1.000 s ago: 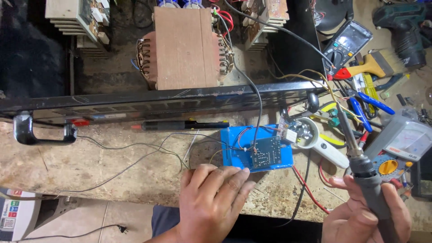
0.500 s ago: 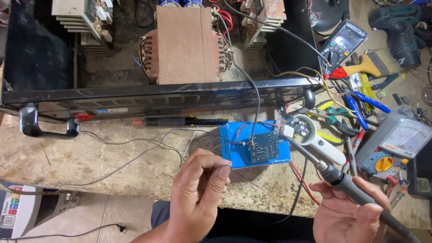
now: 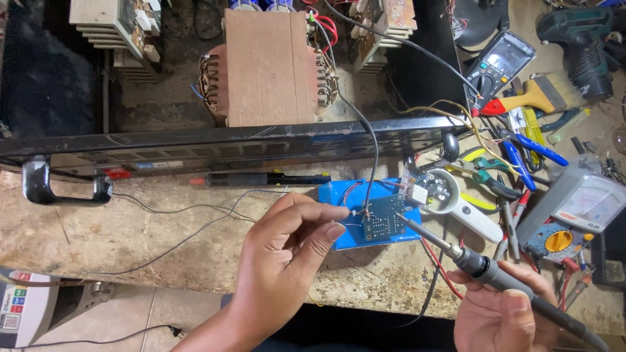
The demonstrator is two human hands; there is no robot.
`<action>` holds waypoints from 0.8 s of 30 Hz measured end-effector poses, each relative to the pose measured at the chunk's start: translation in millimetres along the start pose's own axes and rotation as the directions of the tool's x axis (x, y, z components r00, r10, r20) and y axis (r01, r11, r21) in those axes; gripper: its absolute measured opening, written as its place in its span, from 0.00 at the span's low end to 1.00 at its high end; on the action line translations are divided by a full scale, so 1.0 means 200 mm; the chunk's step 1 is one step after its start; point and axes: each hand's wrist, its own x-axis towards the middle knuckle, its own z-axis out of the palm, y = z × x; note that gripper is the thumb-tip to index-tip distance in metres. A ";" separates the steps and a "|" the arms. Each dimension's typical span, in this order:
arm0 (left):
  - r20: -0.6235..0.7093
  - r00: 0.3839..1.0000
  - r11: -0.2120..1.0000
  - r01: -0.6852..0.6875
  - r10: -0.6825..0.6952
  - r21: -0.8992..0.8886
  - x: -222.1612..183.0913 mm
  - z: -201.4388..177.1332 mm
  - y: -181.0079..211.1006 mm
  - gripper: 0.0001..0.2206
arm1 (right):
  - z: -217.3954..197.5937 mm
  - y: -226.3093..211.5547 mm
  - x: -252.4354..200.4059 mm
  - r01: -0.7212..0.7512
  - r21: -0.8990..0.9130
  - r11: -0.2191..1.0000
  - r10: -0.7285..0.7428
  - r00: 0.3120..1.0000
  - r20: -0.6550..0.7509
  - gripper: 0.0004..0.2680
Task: Soldering wires to a small circuit board using a soldering iron at a repair bench.
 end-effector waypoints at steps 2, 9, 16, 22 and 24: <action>-0.056 0.991 0.992 0.120 -0.122 -0.046 0.01 0.01 0.00 0.05 | 0.00 0.00 0.01 -0.022 0.011 1.000 0.022 0.999 -0.029 0.13; 0.054 0.997 0.998 0.052 -0.050 -0.043 0.06 -0.02 -0.01 0.05 | 0.01 -0.03 0.03 -0.049 -0.047 0.998 0.048 0.998 -0.034 0.15; 0.240 0.937 0.962 -0.270 0.253 0.040 0.16 -0.05 0.00 0.03 | -0.01 -0.04 0.05 -0.047 -0.101 0.994 0.041 0.997 -0.059 0.17; 0.375 0.916 0.987 -0.162 0.146 0.012 0.23 -0.05 -0.01 0.03 | -0.02 -0.03 0.05 -0.049 -0.155 0.987 0.035 0.995 -0.092 0.16; 0.383 0.914 0.984 -0.168 0.134 0.056 0.26 -0.05 -0.02 0.03 | -0.03 -0.02 0.06 -0.054 -0.181 0.982 0.038 0.995 -0.091 0.16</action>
